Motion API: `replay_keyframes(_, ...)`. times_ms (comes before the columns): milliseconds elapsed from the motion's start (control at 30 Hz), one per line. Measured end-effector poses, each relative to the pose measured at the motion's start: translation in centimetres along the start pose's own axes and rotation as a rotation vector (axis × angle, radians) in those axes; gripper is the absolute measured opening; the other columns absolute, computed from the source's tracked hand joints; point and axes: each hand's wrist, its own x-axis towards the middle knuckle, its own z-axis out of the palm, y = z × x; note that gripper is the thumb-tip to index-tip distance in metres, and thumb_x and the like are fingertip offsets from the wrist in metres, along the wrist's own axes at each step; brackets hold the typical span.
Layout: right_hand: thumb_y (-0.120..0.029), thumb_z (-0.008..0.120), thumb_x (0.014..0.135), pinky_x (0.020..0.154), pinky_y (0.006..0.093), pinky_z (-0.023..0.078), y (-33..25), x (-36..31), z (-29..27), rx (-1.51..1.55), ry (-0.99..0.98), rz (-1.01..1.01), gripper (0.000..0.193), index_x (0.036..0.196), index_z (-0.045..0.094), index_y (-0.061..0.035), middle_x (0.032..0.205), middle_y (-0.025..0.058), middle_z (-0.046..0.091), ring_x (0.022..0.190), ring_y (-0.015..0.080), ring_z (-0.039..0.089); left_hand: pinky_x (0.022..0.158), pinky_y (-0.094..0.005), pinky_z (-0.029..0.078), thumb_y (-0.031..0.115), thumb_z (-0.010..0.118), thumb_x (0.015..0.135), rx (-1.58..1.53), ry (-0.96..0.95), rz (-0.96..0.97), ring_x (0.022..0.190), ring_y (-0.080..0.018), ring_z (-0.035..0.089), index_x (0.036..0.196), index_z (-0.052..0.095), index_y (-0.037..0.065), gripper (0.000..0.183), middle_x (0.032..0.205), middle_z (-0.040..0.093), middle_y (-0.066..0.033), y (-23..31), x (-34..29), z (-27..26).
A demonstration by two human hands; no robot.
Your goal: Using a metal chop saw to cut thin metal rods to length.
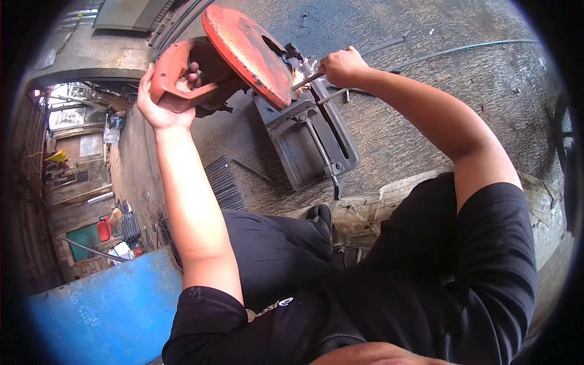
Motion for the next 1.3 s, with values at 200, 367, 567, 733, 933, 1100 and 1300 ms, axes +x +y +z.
replay_keyframes(200,-0.029,0.046,0.091,0.090,0.0478,0.039,-0.4,-0.3,-0.4,-0.016,-0.004,0.027,0.027,0.095,0.069,-0.0138,0.093,0.0090,0.070,0.091,0.0274,0.066,0.079,-0.0427,0.044,0.039,0.041,0.090,-0.030,0.036,-0.006,0.088,-0.0333,0.055,0.119,0.051,-0.007,0.055,0.106,0.058,-0.0206,0.0,0.4,-0.4)
replay_keyframes(367,-0.027,0.047,0.090,0.090,0.0470,0.040,-0.6,-0.7,-0.8,-0.016,-0.014,0.037,0.026,0.095,0.069,-0.0124,0.093,0.0093,0.070,0.092,0.0270,0.066,0.079,-0.0428,0.044,0.039,0.041,0.090,-0.052,-0.027,-0.037,0.088,-0.0333,0.055,0.118,0.052,-0.006,0.055,0.104,0.059,-0.0200,0.1,0.5,-0.9)
replay_keyframes(567,-0.020,0.047,0.086,0.088,0.0482,0.041,-0.8,-0.6,-0.8,-0.047,-0.037,0.052,0.025,0.099,0.068,-0.0191,0.097,0.0032,0.068,0.094,0.0237,0.066,0.079,-0.0428,0.045,0.038,0.041,0.090,-0.047,0.006,-0.027,0.088,-0.0338,0.056,0.119,0.052,-0.006,0.054,0.103,0.059,-0.0198,0.1,0.4,-0.7)
replay_keyframes(733,-0.020,0.047,0.086,0.087,0.0491,0.041,-0.8,-0.8,-0.8,-0.117,-0.039,-0.008,0.025,0.100,0.068,-0.0217,0.098,0.0014,0.067,0.094,0.0231,0.065,0.079,-0.0428,0.045,0.038,0.041,0.090,-0.071,-0.050,-0.056,0.088,-0.0338,0.055,0.120,0.051,-0.007,0.055,0.104,0.059,-0.0197,0.2,0.3,-0.5)
replay_keyframes(933,-0.020,0.048,0.086,0.089,0.0489,0.039,-0.8,-0.8,-0.8,-0.091,-0.029,0.006,0.025,0.100,0.068,-0.0212,0.096,0.0029,0.068,0.094,0.0239,0.065,0.073,-0.0365,0.049,0.040,0.040,0.090,0.019,0.013,0.016,0.084,-0.0291,0.061,0.121,0.050,-0.007,0.057,0.101,0.060,-0.0193,-0.1,0.2,-0.4)
replay_keyframes(1100,-0.021,0.049,0.086,0.092,0.0486,0.038,-0.6,-0.6,-0.3,-0.080,-0.016,0.018,0.023,0.099,0.069,-0.0210,0.094,0.0034,0.068,0.095,0.0239,0.065,0.079,-0.0414,0.045,0.039,0.041,0.090,-0.009,-0.004,-0.010,0.088,-0.0320,0.055,0.124,0.049,-0.007,0.057,0.108,0.057,-0.0197,0.0,0.3,-0.6)
replay_keyframes(1300,-0.019,0.048,0.084,0.092,0.0542,0.038,2.8,-1.0,-1.0,-0.160,-0.050,-0.016,0.028,0.105,0.067,-0.0223,0.105,0.0020,0.067,0.100,0.0227,0.064,0.075,-0.0367,0.048,0.040,0.044,0.090,-0.030,-0.031,-0.040,0.079,-0.0282,0.058,0.119,0.051,-0.005,0.055,0.099,0.060,-0.0190,0.0,0.2,-0.8)
